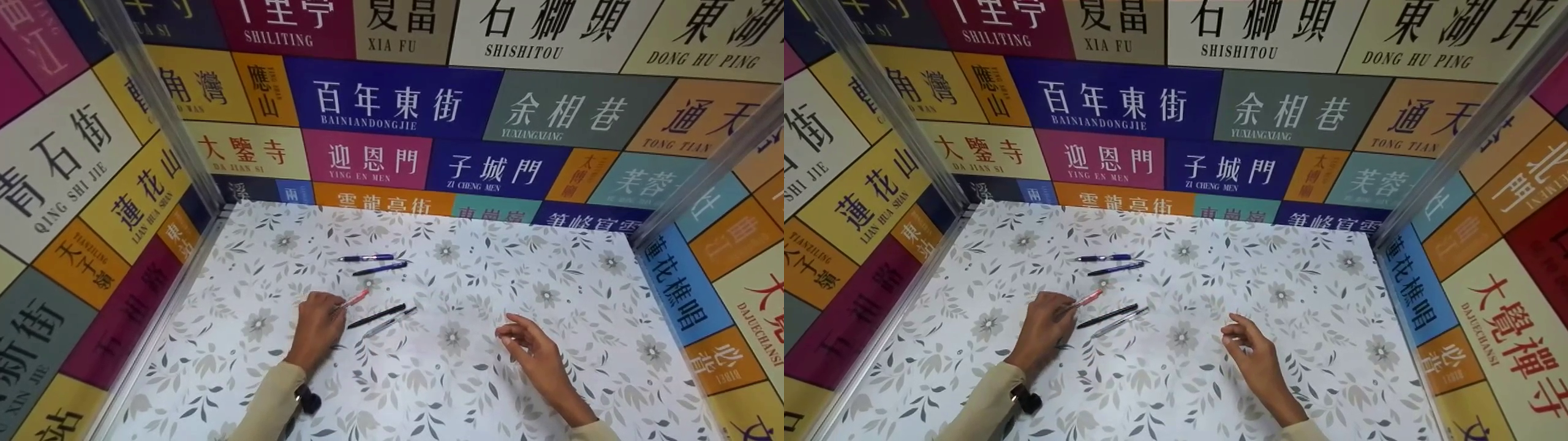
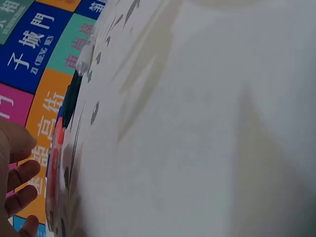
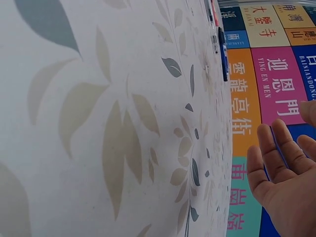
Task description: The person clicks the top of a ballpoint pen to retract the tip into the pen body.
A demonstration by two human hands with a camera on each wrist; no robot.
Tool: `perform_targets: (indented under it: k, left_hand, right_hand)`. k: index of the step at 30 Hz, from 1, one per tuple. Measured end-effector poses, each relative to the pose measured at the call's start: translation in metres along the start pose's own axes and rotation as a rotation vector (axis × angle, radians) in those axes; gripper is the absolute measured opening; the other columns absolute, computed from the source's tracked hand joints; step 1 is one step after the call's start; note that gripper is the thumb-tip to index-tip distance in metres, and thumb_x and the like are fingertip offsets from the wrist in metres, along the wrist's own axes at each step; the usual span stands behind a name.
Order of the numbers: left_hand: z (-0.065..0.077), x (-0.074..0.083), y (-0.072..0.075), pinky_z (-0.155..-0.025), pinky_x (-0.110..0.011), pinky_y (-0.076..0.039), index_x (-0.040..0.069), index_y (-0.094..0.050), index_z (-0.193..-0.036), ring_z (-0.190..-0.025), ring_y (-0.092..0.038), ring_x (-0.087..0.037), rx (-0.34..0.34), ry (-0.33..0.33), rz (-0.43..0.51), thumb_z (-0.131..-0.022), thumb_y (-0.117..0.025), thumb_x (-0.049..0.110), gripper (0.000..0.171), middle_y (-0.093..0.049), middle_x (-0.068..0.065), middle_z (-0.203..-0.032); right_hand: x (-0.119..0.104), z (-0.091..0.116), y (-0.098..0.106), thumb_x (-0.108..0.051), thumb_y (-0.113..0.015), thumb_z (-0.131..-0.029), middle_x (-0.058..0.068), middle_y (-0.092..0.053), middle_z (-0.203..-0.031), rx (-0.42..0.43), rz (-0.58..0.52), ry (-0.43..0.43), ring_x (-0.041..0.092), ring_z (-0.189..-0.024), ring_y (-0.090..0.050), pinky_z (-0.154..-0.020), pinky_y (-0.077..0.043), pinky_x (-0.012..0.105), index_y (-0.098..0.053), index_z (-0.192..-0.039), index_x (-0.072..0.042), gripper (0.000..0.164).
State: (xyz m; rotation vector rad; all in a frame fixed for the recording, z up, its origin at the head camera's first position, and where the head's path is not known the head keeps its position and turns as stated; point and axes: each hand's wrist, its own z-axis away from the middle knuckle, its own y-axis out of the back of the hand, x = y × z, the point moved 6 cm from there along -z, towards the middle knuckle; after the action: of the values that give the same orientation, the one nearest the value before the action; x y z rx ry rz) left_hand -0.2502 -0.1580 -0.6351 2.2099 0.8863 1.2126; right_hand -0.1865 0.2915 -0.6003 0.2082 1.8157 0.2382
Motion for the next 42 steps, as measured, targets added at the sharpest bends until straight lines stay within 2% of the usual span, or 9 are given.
perform_targets:
  k: [4,9,14,21,26,31,37,42]
  left_hand:
    - [0.002,0.012,-0.007,-0.087,-0.052,-0.048,0.005,-0.08,-0.107,-0.105,-0.064,-0.029,-0.012,-0.055,0.077,-0.093,-0.081,0.006,0.015,-0.074,-0.007,-0.106]
    - [0.001,0.025,-0.018,-0.094,-0.051,-0.049,0.003,-0.08,-0.11,-0.106,-0.066,-0.027,-0.063,-0.102,0.145,-0.092,-0.082,0.004,0.018,-0.076,-0.007,-0.107]
    - [-0.001,0.032,-0.025,-0.098,-0.049,-0.051,0.005,-0.082,-0.111,-0.108,-0.065,-0.026,-0.121,-0.084,0.156,-0.096,-0.082,0.006,0.016,-0.076,-0.005,-0.109]
    - [-0.002,0.036,-0.033,-0.1,-0.046,-0.055,0.005,-0.081,-0.113,-0.111,-0.065,-0.025,-0.164,-0.047,0.194,-0.097,-0.081,0.004,0.016,-0.076,-0.006,-0.114]
    - [-0.003,0.036,-0.037,-0.097,-0.046,-0.054,0.005,-0.081,-0.111,-0.107,-0.065,-0.025,-0.176,-0.065,0.162,-0.096,-0.083,0.005,0.015,-0.076,-0.006,-0.112]
    - [-0.003,0.034,-0.04,-0.095,-0.045,-0.053,0.006,-0.081,-0.109,-0.105,-0.064,-0.024,-0.177,-0.106,0.115,-0.095,-0.084,0.007,0.014,-0.076,-0.005,-0.109]
    - [-0.003,0.035,-0.041,-0.091,-0.047,-0.052,0.007,-0.082,-0.106,-0.102,-0.065,-0.026,-0.187,-0.145,0.07,-0.094,-0.085,0.008,0.013,-0.077,-0.005,-0.106]
    - [-0.003,0.038,-0.042,-0.09,-0.047,-0.052,0.009,-0.082,-0.106,-0.104,-0.065,-0.025,-0.219,-0.149,0.019,-0.096,-0.085,0.011,0.011,-0.075,-0.003,-0.106]
  right_hand:
    - [0.001,0.0,0.0,0.006,-0.071,-0.104,0.02,-0.076,-0.12,-0.001,-0.005,-0.005,0.021,-0.111,-0.075,-0.091,-0.056,0.022,-0.064,-0.148,-0.001,0.045]
    - [0.003,0.0,0.0,0.004,-0.071,-0.104,0.02,-0.076,-0.122,-0.016,0.006,-0.006,0.023,-0.112,-0.073,-0.094,-0.055,0.021,-0.062,-0.15,-0.002,0.046]
    - [0.004,0.001,-0.001,0.004,-0.071,-0.104,0.019,-0.076,-0.121,-0.013,0.022,0.011,0.023,-0.111,-0.074,-0.092,-0.055,0.021,-0.062,-0.149,-0.002,0.047]
    - [0.004,0.001,-0.001,0.006,-0.071,-0.103,0.02,-0.077,-0.12,-0.011,0.005,0.013,0.023,-0.11,-0.075,-0.09,-0.056,0.022,-0.064,-0.148,-0.001,0.046]
    - [0.005,0.001,0.0,0.003,-0.073,-0.103,0.017,-0.078,-0.12,-0.018,0.019,0.001,0.024,-0.109,-0.074,-0.083,-0.058,0.024,-0.065,-0.148,-0.007,0.047]
    - [0.004,0.001,0.002,0.005,-0.074,-0.101,0.018,-0.078,-0.119,-0.015,0.077,0.052,0.021,-0.105,-0.075,-0.077,-0.06,0.026,-0.066,-0.147,-0.008,0.048]
    - [0.006,0.002,0.002,0.012,-0.076,-0.096,0.018,-0.078,-0.114,0.008,0.167,0.119,0.023,-0.098,-0.075,-0.083,-0.057,0.021,-0.067,-0.145,-0.004,0.052]
    - [0.007,0.004,0.003,0.014,-0.077,-0.094,0.018,-0.078,-0.115,0.036,0.229,0.105,0.026,-0.096,-0.075,-0.084,-0.056,0.018,-0.069,-0.142,-0.002,0.052]
